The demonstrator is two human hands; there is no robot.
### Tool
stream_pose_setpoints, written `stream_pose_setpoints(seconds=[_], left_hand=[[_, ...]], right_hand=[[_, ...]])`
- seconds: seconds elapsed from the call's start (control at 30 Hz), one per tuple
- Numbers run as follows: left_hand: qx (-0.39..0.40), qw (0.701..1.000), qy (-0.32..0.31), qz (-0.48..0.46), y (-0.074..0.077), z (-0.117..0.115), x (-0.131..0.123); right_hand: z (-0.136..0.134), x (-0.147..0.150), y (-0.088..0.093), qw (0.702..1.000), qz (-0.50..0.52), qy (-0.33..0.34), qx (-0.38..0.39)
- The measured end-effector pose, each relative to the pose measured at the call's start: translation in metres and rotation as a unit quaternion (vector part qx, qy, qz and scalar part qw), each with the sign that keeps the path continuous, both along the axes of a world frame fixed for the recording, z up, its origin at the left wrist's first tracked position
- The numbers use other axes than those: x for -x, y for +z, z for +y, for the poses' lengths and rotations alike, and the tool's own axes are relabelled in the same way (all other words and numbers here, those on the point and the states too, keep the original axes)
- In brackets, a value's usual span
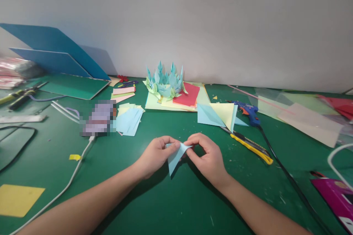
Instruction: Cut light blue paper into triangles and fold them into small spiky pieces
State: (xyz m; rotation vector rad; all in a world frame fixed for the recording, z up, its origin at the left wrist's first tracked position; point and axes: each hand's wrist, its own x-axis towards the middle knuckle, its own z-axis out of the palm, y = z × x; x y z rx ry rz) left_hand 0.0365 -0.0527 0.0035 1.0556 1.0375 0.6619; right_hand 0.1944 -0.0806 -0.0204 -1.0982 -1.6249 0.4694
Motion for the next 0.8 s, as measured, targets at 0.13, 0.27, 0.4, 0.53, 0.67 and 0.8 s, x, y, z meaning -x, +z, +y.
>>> stream_pose_setpoints(seconds=[0.13,0.27,0.4,0.53,0.67,0.8], left_hand=[[-0.041,0.998,0.002,0.039,-0.0004,-0.001,-0.0013],[-0.066,0.996,-0.005,0.064,-0.0028,0.0003,0.0],[-0.082,0.993,-0.014,0.082,-0.0051,0.0012,0.0015],[-0.106,0.991,-0.008,0.085,-0.004,0.0002,0.001],[-0.134,0.988,0.002,0.082,-0.0033,-0.001,0.0005],[-0.127,0.99,-0.002,0.067,-0.0038,-0.0017,0.0007]], right_hand=[[-0.0003,-0.0005,-0.0014,0.997,-0.048,-0.002,-0.057],[0.0001,-0.0016,-0.0035,0.992,-0.093,0.003,-0.087],[-0.0004,-0.0013,-0.0033,0.989,-0.114,-0.004,-0.091],[-0.002,-0.0004,-0.0004,0.989,-0.121,-0.006,-0.08],[-0.0022,-0.001,0.0002,0.989,-0.116,-0.017,-0.095],[-0.0011,-0.003,-0.0019,0.98,-0.138,-0.013,-0.145]])
